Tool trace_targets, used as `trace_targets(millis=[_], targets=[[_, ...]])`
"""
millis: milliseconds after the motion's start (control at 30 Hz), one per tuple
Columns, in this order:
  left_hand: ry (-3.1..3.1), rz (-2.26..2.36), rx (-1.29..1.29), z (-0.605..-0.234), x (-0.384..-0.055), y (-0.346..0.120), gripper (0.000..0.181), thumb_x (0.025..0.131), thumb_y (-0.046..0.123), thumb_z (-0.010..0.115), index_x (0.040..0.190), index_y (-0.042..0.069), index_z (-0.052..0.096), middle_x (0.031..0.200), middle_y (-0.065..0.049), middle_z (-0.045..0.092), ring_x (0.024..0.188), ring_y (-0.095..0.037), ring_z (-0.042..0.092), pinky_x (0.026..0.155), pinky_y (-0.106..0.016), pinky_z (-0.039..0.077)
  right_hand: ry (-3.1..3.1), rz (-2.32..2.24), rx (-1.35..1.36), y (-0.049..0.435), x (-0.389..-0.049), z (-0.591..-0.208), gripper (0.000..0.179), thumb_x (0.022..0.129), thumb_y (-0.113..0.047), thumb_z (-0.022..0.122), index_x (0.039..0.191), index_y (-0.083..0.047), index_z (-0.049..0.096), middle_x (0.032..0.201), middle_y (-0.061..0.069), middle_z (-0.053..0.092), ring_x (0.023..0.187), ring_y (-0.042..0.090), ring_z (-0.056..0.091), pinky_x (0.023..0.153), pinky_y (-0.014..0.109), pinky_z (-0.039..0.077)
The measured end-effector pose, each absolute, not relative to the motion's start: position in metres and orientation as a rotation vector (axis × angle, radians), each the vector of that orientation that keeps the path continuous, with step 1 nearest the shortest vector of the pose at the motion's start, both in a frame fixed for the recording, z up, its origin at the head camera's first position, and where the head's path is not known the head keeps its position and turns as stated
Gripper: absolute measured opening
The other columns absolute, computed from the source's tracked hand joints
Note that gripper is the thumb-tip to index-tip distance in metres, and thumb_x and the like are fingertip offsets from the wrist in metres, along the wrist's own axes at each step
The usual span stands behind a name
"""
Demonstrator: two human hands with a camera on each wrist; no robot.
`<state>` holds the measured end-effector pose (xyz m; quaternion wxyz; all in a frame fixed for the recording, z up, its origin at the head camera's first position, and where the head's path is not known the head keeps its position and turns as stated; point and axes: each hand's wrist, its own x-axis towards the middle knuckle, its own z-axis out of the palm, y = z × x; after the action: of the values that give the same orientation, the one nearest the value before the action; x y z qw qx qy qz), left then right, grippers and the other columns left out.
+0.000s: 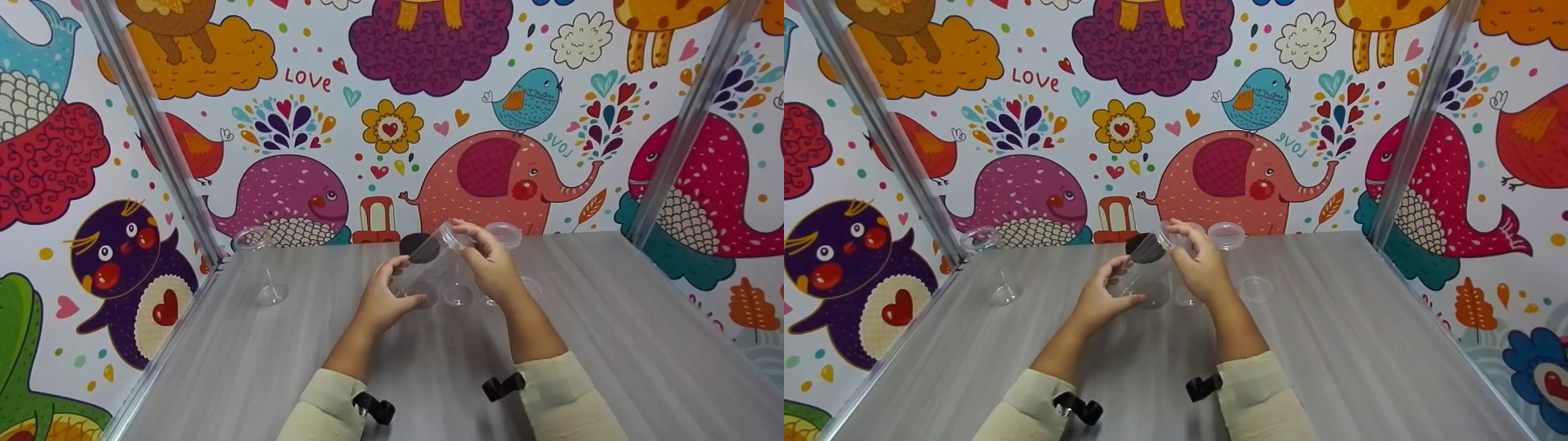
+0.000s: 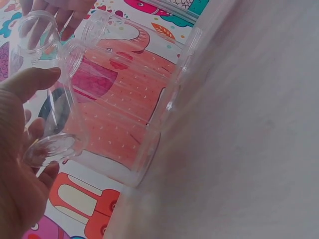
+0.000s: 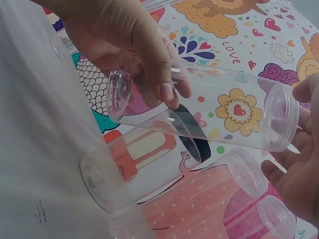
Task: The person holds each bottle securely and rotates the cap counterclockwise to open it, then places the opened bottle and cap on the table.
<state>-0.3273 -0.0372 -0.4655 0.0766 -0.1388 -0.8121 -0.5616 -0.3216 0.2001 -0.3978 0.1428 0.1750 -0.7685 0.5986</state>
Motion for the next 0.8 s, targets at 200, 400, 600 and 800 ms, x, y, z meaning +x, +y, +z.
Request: trace_targets(millis=[200, 400, 600, 800], targets=[[-2.425, -1.686, -0.416, -0.4652, -0.3272, -0.038, 0.085, 0.077, 0.04, 0.096, 0.15, 0.029, 0.055, 0.15, -0.001, 0.059, 0.14, -0.028, 0.054, 0.121, -0.064, 0.046, -2.22, 1.607, 0.459, 0.1994, -0.3202, -0.396, 0.04, 0.101, -0.022, 0.07, 0.14, -0.021, 0.066, 0.158, 0.0, 0.056, 0.141, 0.029, 0.054, 0.118, 0.054, 0.048], [-2.43, -1.679, -0.417, -0.4655, -0.3275, -0.0374, 0.086, 0.075, 0.04, 0.097, 0.15, 0.03, 0.055, 0.15, 0.0, 0.059, 0.141, -0.026, 0.053, 0.12, -0.062, 0.047, -2.231, 1.471, 0.301, 0.1998, -0.3214, -0.3956, 0.047, 0.098, -0.043, 0.075, 0.139, -0.021, 0.068, 0.136, 0.008, 0.061, 0.113, 0.028, 0.056, 0.086, 0.035, 0.055], [-2.43, -1.667, -0.438, -0.4662, -0.3277, -0.0372, 0.087, 0.074, 0.04, 0.097, 0.15, 0.031, 0.055, 0.149, 0.003, 0.059, 0.14, -0.021, 0.053, 0.121, -0.059, 0.047, -2.248, 1.392, 0.21, 0.1982, -0.3217, -0.3952, 0.045, 0.096, -0.047, 0.077, 0.13, -0.018, 0.075, 0.109, 0.011, 0.059, 0.091, 0.021, 0.052, 0.069, 0.027, 0.049], [-2.424, -1.687, -0.441, -0.4664, -0.3284, -0.038, 0.087, 0.074, 0.041, 0.097, 0.15, 0.031, 0.055, 0.15, 0.003, 0.059, 0.141, -0.021, 0.052, 0.122, -0.059, 0.047, -2.266, 1.374, 0.223, 0.1974, -0.3194, -0.3954, 0.044, 0.095, -0.045, 0.078, 0.129, -0.017, 0.076, 0.109, 0.014, 0.064, 0.09, 0.02, 0.054, 0.074, 0.027, 0.052]])
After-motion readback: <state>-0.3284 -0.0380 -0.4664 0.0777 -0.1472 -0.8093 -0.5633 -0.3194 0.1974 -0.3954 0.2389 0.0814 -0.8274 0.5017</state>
